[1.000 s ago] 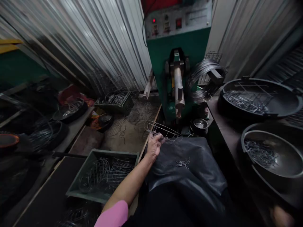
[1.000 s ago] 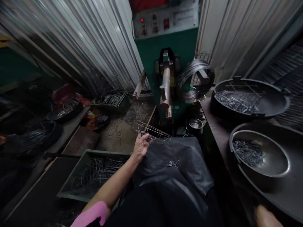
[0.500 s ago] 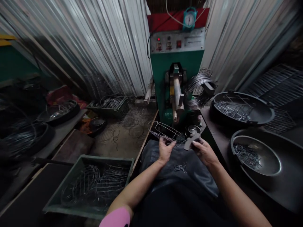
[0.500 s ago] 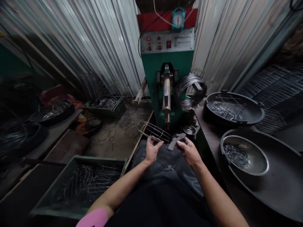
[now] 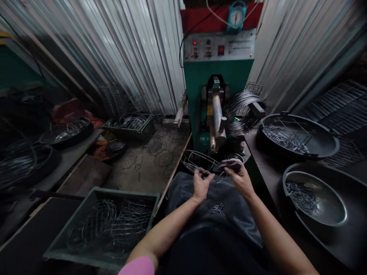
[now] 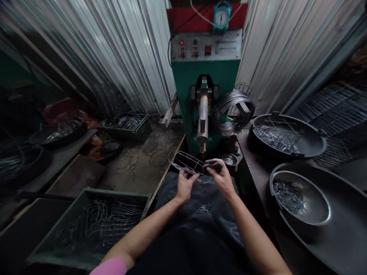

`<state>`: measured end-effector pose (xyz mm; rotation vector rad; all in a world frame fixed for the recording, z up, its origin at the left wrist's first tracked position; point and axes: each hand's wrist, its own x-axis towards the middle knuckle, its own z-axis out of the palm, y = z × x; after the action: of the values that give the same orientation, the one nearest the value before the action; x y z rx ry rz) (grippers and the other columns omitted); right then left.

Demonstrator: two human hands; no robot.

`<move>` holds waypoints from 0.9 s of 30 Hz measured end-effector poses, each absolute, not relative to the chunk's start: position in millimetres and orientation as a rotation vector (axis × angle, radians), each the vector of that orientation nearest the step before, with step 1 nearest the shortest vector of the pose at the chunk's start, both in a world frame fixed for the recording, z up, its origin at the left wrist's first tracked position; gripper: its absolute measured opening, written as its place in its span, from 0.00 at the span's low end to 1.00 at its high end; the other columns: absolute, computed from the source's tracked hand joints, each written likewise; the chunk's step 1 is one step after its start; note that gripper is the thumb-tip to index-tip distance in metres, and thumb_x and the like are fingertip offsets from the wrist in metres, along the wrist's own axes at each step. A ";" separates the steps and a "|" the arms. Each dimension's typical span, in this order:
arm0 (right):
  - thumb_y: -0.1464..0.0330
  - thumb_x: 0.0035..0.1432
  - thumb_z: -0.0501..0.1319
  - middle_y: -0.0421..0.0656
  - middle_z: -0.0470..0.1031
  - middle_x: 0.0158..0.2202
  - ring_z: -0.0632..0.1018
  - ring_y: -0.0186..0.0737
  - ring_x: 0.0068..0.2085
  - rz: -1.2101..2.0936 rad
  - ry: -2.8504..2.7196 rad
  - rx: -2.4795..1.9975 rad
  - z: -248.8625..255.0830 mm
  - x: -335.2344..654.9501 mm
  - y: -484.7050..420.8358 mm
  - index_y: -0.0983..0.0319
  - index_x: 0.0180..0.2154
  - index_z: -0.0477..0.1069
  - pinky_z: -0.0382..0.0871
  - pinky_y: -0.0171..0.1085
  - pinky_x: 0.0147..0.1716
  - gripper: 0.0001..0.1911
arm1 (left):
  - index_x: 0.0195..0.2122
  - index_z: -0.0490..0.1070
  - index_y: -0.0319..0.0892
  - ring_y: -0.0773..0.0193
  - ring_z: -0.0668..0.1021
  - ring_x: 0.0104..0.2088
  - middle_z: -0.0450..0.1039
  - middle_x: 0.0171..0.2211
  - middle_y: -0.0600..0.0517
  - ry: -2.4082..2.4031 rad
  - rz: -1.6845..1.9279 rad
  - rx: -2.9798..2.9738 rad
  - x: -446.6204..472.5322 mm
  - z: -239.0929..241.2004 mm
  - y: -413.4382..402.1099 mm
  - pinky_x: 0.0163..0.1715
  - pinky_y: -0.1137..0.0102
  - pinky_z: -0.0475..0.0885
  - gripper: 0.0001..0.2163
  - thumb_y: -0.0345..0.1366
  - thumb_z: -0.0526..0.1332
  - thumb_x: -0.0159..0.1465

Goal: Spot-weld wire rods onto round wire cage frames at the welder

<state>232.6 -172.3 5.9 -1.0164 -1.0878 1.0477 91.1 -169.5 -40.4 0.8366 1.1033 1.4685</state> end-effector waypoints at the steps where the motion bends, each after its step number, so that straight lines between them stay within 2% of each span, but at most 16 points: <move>1: 0.65 0.49 0.67 0.40 0.75 0.40 0.76 0.39 0.41 0.992 -1.140 -1.018 7.9 233.7 -172.9 0.56 0.40 0.67 0.69 0.42 0.45 0.15 | 0.32 0.60 0.42 0.68 0.73 0.30 0.69 0.27 0.56 1.096 1.468 0.828 91.1 -39.7 -168.6 0.35 0.71 0.67 0.18 0.33 0.69 0.45; 5: 0.65 0.53 0.64 0.40 0.76 0.41 0.76 0.39 0.43 0.861 -1.180 -0.999 12.4 238.1 -171.6 0.54 0.45 0.65 0.67 0.44 0.49 0.17 | 0.33 0.60 0.42 0.68 0.73 0.29 0.69 0.27 0.55 1.060 1.457 0.798 92.3 -39.0 -165.9 0.34 0.71 0.67 0.20 0.33 0.70 0.45; 8: 0.65 0.51 0.65 0.41 0.76 0.40 0.77 0.40 0.41 0.883 -1.274 -1.030 6.7 238.4 -168.4 0.55 0.45 0.65 0.69 0.43 0.46 0.19 | 0.33 0.59 0.43 0.69 0.73 0.28 0.69 0.27 0.56 1.038 1.464 0.753 97.3 -38.9 -166.6 0.34 0.72 0.67 0.20 0.33 0.70 0.45; 15: 0.61 0.48 0.66 0.42 0.74 0.36 0.75 0.41 0.38 0.787 -1.352 -1.188 -8.1 242.1 -166.4 0.59 0.33 0.71 0.69 0.40 0.41 0.11 | 0.35 0.58 0.43 0.70 0.73 0.29 0.69 0.27 0.56 1.013 1.466 0.740 108.1 -46.2 -173.7 0.35 0.72 0.67 0.19 0.30 0.68 0.46; 21: 0.62 0.48 0.65 0.41 0.74 0.30 0.74 0.40 0.33 0.795 -1.353 -1.234 -5.6 238.3 -155.1 0.60 0.33 0.71 0.68 0.39 0.36 0.11 | 0.34 0.58 0.43 0.70 0.73 0.28 0.68 0.26 0.57 0.986 1.494 0.640 118.4 -58.5 -165.5 0.34 0.72 0.68 0.20 0.32 0.68 0.45; 27: 0.62 0.48 0.64 0.43 0.74 0.31 0.74 0.41 0.34 0.709 -1.267 -1.256 -6.7 232.0 -136.9 0.61 0.31 0.70 0.67 0.40 0.37 0.10 | 0.33 0.58 0.42 0.72 0.72 0.26 0.67 0.27 0.58 0.939 1.521 0.562 129.3 -60.5 -142.5 0.30 0.74 0.67 0.20 0.32 0.69 0.44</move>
<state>232.0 -136.9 -6.7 -1.2563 -1.2671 0.7085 129.3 -142.5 -60.5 0.5621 0.9387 1.5208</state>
